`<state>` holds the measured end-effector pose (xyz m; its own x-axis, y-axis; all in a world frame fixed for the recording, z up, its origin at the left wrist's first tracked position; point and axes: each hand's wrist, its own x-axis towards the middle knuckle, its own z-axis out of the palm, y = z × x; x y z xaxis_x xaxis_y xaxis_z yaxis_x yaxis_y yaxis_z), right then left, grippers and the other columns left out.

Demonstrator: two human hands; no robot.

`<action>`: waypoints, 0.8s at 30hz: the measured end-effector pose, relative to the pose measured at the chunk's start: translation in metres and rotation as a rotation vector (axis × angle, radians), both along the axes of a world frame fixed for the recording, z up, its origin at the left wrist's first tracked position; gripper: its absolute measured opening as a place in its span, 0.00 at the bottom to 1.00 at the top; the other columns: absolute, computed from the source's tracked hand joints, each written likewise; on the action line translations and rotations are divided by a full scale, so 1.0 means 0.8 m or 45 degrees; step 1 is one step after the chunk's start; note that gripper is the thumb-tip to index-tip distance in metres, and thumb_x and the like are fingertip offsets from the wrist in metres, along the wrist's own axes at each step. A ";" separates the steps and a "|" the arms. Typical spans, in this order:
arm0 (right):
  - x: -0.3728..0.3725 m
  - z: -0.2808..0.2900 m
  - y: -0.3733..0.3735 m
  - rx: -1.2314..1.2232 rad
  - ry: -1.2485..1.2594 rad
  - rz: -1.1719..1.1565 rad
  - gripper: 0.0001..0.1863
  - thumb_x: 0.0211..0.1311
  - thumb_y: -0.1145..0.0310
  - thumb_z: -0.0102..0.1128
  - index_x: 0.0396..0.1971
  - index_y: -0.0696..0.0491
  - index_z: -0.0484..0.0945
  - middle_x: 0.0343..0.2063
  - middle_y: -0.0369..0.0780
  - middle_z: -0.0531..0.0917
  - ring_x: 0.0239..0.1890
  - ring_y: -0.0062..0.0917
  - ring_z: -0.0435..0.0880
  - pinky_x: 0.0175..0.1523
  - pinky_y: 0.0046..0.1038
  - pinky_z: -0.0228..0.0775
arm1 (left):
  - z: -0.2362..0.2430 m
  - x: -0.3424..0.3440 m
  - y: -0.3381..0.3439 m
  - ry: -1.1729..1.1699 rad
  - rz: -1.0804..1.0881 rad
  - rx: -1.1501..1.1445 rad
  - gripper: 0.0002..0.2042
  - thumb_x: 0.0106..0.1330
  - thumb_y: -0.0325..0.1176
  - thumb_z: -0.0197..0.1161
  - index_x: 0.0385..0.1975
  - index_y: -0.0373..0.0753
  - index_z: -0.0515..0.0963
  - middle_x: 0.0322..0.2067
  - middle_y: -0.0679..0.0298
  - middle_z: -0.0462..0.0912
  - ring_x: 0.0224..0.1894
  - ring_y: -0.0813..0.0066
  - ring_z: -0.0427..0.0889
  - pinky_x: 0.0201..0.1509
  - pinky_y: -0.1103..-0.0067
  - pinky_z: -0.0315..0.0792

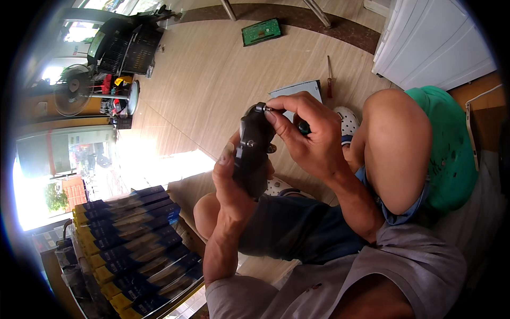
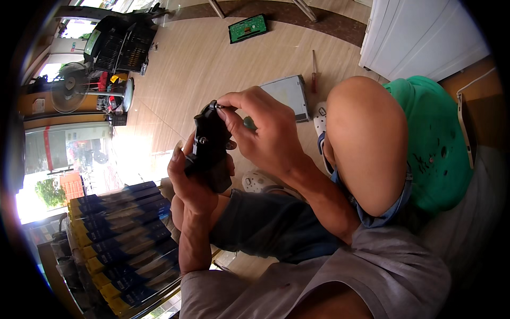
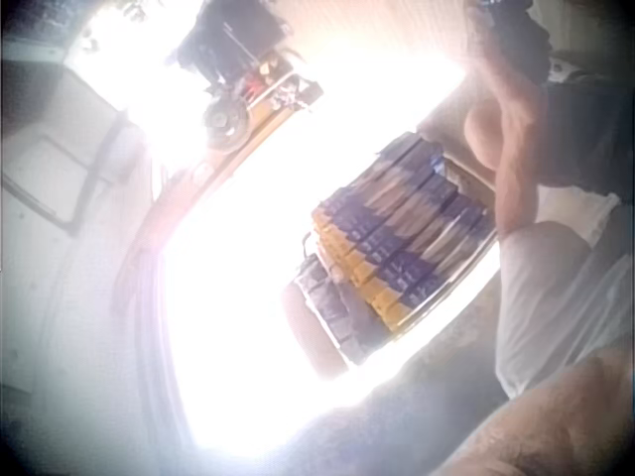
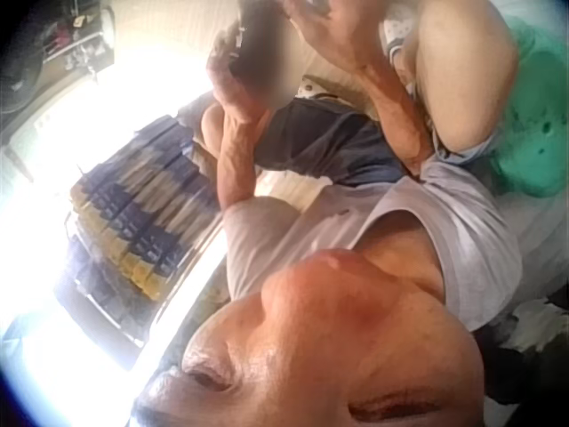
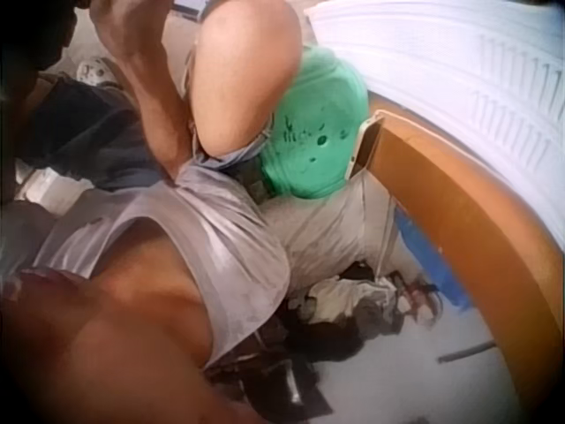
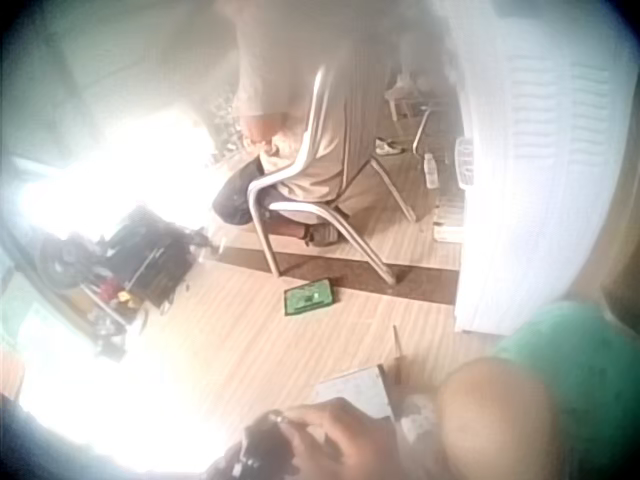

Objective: The person unscrews and removes components from a small mechanical or electronic device using a screwdriver, handling small screws and internal parts.

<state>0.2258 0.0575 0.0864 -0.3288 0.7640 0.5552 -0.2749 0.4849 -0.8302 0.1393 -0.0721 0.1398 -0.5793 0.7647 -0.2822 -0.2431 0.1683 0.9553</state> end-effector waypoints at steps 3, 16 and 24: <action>-0.001 -0.001 -0.001 -0.004 0.016 0.009 0.09 0.59 0.79 0.67 0.40 0.58 0.81 0.32 0.42 0.84 0.32 0.27 0.86 0.34 0.25 0.76 | 0.003 -0.003 -0.002 -0.029 -0.055 0.018 0.40 0.66 0.64 0.43 0.64 0.32 0.66 0.41 0.53 0.80 0.29 0.72 0.79 0.31 0.79 0.72; 0.000 0.004 -0.001 -0.145 -0.003 0.043 0.09 0.60 0.73 0.69 0.38 0.59 0.81 0.29 0.42 0.85 0.29 0.26 0.86 0.31 0.24 0.76 | -0.002 -0.002 -0.004 0.061 -0.050 0.009 0.38 0.67 0.64 0.37 0.60 0.34 0.70 0.40 0.52 0.82 0.28 0.68 0.79 0.28 0.76 0.73; 0.003 0.004 -0.006 -0.302 -0.099 0.099 0.08 0.64 0.68 0.68 0.36 0.57 0.82 0.26 0.36 0.86 0.27 0.16 0.82 0.31 0.20 0.71 | -0.002 0.000 -0.003 0.080 -0.025 -0.024 0.38 0.67 0.64 0.37 0.61 0.34 0.69 0.40 0.53 0.81 0.28 0.68 0.79 0.28 0.76 0.73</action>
